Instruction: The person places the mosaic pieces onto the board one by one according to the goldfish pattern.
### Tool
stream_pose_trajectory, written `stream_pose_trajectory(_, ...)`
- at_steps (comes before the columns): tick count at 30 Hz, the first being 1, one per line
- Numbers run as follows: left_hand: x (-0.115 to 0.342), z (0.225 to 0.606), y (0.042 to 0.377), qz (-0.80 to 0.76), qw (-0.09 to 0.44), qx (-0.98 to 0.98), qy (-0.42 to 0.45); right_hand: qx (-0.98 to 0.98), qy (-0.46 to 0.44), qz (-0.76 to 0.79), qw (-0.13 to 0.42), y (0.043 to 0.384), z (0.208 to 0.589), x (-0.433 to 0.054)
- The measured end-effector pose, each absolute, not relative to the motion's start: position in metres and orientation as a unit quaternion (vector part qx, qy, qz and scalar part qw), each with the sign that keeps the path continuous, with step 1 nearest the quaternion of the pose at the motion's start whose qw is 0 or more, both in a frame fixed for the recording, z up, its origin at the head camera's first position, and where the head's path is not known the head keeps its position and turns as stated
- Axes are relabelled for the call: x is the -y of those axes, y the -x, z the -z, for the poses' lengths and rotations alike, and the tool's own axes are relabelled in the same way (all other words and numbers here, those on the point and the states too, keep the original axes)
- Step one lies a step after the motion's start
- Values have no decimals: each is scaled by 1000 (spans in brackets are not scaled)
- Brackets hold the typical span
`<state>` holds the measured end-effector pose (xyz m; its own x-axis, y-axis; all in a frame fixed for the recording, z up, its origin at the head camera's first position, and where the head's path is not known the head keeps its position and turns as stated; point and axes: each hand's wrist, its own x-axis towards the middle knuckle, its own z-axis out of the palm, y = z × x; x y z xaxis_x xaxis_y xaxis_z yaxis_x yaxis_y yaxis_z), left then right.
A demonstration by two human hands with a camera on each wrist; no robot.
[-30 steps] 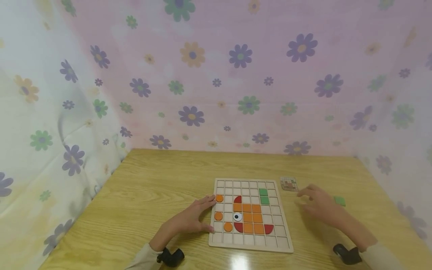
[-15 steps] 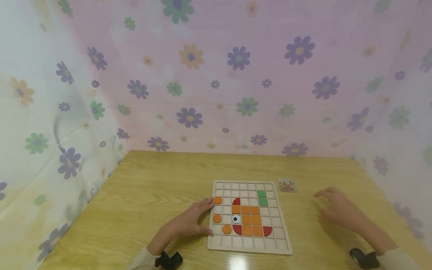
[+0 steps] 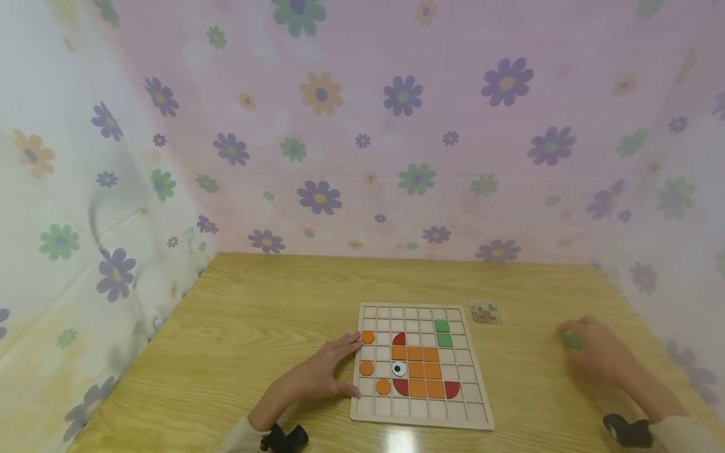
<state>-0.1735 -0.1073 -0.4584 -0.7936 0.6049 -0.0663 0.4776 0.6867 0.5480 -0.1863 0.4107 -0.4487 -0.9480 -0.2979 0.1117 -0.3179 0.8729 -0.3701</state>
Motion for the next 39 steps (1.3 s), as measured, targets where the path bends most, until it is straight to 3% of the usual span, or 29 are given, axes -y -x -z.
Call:
stream_pose_trajectory(10, 107, 460, 169, -270, 126, -909, -291, 963, -177, -190, 77, 185, 461, -416)
stream_pose_trajectory(20, 108, 460, 169, -271, 132, -908, -292, 965, -163, -204, 19, 188, 460, -419)
stream_pose_trajectory(39, 108, 456, 173, -274, 131, -905, -299, 942, -225, -243, 57, 191, 455, -376)
